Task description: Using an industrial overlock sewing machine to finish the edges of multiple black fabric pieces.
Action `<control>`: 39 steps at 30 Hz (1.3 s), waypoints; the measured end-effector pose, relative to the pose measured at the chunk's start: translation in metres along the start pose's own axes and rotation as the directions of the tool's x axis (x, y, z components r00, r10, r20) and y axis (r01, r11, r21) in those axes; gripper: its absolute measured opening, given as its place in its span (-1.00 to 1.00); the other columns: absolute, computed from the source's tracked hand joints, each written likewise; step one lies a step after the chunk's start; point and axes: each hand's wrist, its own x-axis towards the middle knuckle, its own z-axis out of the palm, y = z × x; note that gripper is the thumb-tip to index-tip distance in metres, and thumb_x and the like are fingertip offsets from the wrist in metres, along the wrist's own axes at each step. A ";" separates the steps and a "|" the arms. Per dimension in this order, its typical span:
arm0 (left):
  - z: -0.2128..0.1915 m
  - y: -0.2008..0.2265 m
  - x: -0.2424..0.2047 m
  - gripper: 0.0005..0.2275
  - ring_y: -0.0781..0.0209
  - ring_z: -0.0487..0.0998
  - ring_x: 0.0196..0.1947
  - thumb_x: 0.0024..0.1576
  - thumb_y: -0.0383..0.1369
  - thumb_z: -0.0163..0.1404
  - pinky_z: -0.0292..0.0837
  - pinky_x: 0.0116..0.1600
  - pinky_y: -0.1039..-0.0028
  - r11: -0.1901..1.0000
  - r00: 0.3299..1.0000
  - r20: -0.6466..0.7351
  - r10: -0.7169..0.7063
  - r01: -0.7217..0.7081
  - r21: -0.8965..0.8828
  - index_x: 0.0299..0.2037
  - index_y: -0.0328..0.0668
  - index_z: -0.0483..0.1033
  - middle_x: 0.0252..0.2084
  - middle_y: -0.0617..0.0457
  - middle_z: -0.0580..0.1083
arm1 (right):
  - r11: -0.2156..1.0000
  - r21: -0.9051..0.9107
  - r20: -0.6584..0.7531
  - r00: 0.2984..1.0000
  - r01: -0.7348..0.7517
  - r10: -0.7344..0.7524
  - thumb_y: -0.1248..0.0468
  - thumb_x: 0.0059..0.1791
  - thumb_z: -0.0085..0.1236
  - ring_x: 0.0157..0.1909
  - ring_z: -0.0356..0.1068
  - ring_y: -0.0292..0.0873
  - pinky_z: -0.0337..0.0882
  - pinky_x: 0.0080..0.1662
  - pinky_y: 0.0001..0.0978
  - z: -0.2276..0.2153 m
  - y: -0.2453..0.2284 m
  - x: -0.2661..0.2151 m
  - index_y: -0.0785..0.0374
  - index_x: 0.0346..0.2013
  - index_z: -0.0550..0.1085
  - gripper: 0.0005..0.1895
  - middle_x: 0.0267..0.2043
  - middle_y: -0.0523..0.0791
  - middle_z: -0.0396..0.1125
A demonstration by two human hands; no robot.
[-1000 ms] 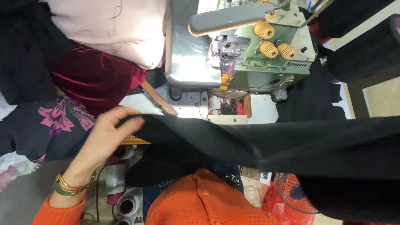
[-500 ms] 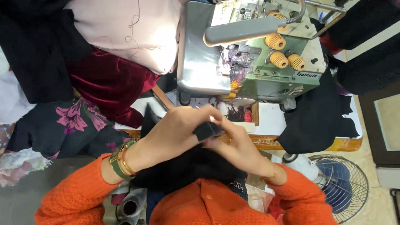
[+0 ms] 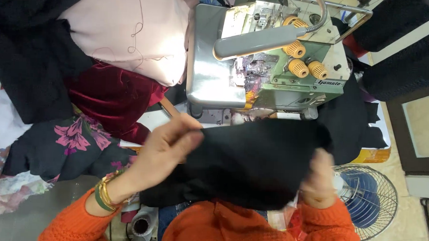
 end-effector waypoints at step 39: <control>0.039 -0.053 0.086 -0.54 -0.06 0.43 0.25 0.24 0.11 -0.05 0.24 0.28 -0.05 0.071 0.792 0.134 0.595 -0.218 0.973 0.23 0.15 0.53 0.15 -0.09 0.50 | 0.851 0.472 0.195 0.969 -0.231 0.154 0.32 0.11 -0.02 -0.03 0.48 -0.20 0.46 0.09 -0.22 0.156 0.068 0.026 0.44 0.00 0.57 -0.71 -0.14 0.04 0.57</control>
